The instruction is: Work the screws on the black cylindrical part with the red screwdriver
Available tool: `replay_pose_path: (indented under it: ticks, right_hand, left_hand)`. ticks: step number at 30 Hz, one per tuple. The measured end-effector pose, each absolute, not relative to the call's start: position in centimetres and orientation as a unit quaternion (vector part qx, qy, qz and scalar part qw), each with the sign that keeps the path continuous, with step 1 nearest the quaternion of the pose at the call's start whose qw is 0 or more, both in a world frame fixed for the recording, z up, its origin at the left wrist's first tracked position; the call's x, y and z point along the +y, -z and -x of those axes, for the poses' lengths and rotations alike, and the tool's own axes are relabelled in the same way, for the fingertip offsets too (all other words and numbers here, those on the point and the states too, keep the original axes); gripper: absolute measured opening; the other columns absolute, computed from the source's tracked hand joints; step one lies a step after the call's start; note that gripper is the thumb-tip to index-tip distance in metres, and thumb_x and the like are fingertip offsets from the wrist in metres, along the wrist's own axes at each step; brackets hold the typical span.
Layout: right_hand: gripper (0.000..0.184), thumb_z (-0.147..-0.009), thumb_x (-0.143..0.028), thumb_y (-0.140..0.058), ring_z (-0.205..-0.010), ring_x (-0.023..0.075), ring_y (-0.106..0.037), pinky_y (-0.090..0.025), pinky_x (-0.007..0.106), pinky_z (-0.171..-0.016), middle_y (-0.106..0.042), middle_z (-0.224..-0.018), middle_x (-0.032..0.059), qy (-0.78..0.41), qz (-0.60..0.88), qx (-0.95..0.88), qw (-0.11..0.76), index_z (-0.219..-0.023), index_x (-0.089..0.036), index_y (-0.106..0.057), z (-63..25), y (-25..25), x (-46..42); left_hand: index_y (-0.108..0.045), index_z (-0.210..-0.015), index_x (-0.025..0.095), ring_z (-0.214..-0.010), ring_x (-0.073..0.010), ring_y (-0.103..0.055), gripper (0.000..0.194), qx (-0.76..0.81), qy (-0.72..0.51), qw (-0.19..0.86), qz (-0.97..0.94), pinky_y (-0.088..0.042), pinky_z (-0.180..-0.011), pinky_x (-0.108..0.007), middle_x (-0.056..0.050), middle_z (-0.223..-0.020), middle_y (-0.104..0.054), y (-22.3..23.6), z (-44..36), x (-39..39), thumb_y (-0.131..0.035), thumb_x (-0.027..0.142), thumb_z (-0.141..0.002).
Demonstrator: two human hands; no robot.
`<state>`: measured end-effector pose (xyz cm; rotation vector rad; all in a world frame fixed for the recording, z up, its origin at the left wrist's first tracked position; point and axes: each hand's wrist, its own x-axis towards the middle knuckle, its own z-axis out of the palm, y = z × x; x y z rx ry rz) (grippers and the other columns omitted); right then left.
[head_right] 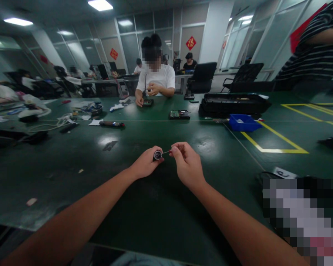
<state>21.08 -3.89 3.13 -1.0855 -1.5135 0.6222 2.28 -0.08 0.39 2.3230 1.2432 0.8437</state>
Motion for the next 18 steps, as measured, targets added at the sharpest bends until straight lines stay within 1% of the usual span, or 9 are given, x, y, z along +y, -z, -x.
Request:
replay_pose_path:
  ticks: [3, 5, 8, 13, 18]
  right_hand:
    - [0.025, -0.093, -0.044, -0.055, -0.071, 0.0175, -0.064, -0.052, 0.034, -0.072, -0.065, -0.077, 0.0026, -0.340, 0.457, -0.554, 0.607, -0.089, -0.020, -0.063, -21.3, -2.8, -2.8]
    - [0.028, -0.092, -0.046, -0.055, -0.064, 0.0167, -0.061, -0.052, 0.034, -0.066, -0.062, -0.071, 0.0009, -0.410, 0.457, -0.505, 0.607, -0.083, -0.020, -0.061, -21.4, -2.6, -2.2]
    - [0.026, -0.092, -0.044, -0.055, -0.062, 0.0154, -0.059, -0.050, 0.032, -0.062, -0.061, -0.071, 0.0006, -0.376, 0.474, -0.510, 0.611, -0.082, -0.020, -0.060, -21.5, -2.4, -2.0]
    - [0.023, -0.096, -0.042, -0.051, -0.071, 0.0166, -0.065, -0.051, 0.034, -0.071, -0.066, -0.079, 0.0023, -0.261, 0.485, -0.584, 0.597, -0.093, -0.021, -0.061, -21.1, -2.8, -3.2]
    - [0.022, -0.098, -0.040, -0.049, -0.073, 0.0179, -0.068, -0.051, 0.033, -0.069, -0.068, -0.081, 0.0032, -0.212, 0.481, -0.636, 0.565, -0.096, -0.020, -0.060, -20.9, -3.2, -3.9]
  left_hand:
    - [-0.055, -0.102, 0.021, -0.092, -0.0207, -0.057, 0.016, 0.417, -0.300, 0.151, -0.845, -0.044, -0.089, -0.037, -0.003, -0.097, -0.064, -0.6, -2.5, -0.3, -0.063, 0.025, -0.089]
    - [-0.056, -0.101, 0.021, -0.093, -0.0210, -0.057, 0.015, 0.411, -0.296, 0.122, -0.853, -0.042, -0.094, -0.040, -0.002, -0.097, -0.064, -0.6, -2.6, -0.3, -0.064, 0.025, -0.088]
    - [-0.056, -0.100, 0.021, -0.089, -0.0213, -0.057, 0.016, 0.444, -0.277, 0.127, -0.843, -0.042, -0.093, -0.042, -0.002, -0.093, -0.064, -0.3, -2.6, 0.0, -0.066, 0.026, -0.088]
    - [-0.056, -0.101, 0.021, -0.088, -0.0219, -0.056, 0.015, 0.459, -0.291, 0.141, -0.828, -0.044, -0.088, -0.040, -0.003, -0.095, -0.064, -0.1, -2.4, 0.2, -0.063, 0.028, -0.089]
    - [-0.055, -0.102, 0.021, -0.089, -0.0218, -0.056, 0.017, 0.451, -0.303, 0.152, -0.825, -0.044, -0.086, -0.039, -0.003, -0.095, -0.064, -0.3, -2.5, -0.1, -0.063, 0.028, -0.089]
